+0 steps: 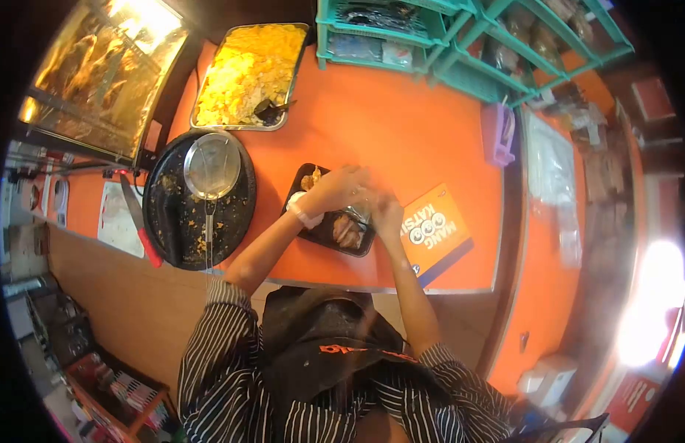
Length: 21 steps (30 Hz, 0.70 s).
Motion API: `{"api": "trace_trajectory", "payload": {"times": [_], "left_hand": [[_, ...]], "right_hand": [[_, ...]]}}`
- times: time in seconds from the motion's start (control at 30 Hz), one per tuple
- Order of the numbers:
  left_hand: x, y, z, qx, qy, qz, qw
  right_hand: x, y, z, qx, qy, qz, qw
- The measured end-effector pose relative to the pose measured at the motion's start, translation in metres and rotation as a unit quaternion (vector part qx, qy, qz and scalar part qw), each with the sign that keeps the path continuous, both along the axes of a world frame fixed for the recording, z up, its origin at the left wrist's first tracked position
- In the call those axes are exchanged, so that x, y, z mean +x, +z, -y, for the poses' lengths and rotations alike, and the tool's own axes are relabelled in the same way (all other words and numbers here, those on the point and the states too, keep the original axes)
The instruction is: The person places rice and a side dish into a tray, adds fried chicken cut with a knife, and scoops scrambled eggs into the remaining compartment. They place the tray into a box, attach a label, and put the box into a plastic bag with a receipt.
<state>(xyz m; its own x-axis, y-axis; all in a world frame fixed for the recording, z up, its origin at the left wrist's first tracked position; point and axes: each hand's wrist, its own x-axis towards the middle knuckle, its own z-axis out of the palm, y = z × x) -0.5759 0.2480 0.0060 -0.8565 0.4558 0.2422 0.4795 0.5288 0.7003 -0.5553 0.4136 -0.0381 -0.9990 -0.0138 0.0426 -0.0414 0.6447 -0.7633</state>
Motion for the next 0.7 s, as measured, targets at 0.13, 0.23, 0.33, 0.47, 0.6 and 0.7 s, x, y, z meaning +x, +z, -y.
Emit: {"api": "trace_trajectory", "payload": {"times": [0.13, 0.23, 0.33, 0.47, 0.6, 0.7], "left_hand": [[0.033, 0.007, 0.006, -0.093, 0.100, -0.033, 0.990], [0.035, -0.008, 0.001, -0.122, 0.092, -0.034, 0.988], [0.023, -0.039, -0.003, -0.126, 0.085, -0.039, 0.988], [0.020, -0.046, -0.006, -0.100, 0.077, -0.048, 0.991], [0.031, -0.011, -0.002, -0.133, 0.038, 0.021, 0.990], [0.037, -0.023, 0.003, -0.118, 0.015, -0.073, 0.990]], "right_hand": [[0.007, 0.007, 0.011, 0.173, 0.036, -0.140, 0.974], [0.010, 0.014, 0.010, 0.153, 0.005, -0.142, 0.978], [0.018, 0.022, 0.004, 0.111, 0.009, -0.186, 0.976], [0.026, 0.003, -0.007, 0.220, 0.184, -0.190, 0.939], [0.021, 0.008, -0.002, 0.230, 0.182, -0.175, 0.940], [0.026, 0.020, -0.002, 0.215, 0.158, -0.141, 0.953]]}}
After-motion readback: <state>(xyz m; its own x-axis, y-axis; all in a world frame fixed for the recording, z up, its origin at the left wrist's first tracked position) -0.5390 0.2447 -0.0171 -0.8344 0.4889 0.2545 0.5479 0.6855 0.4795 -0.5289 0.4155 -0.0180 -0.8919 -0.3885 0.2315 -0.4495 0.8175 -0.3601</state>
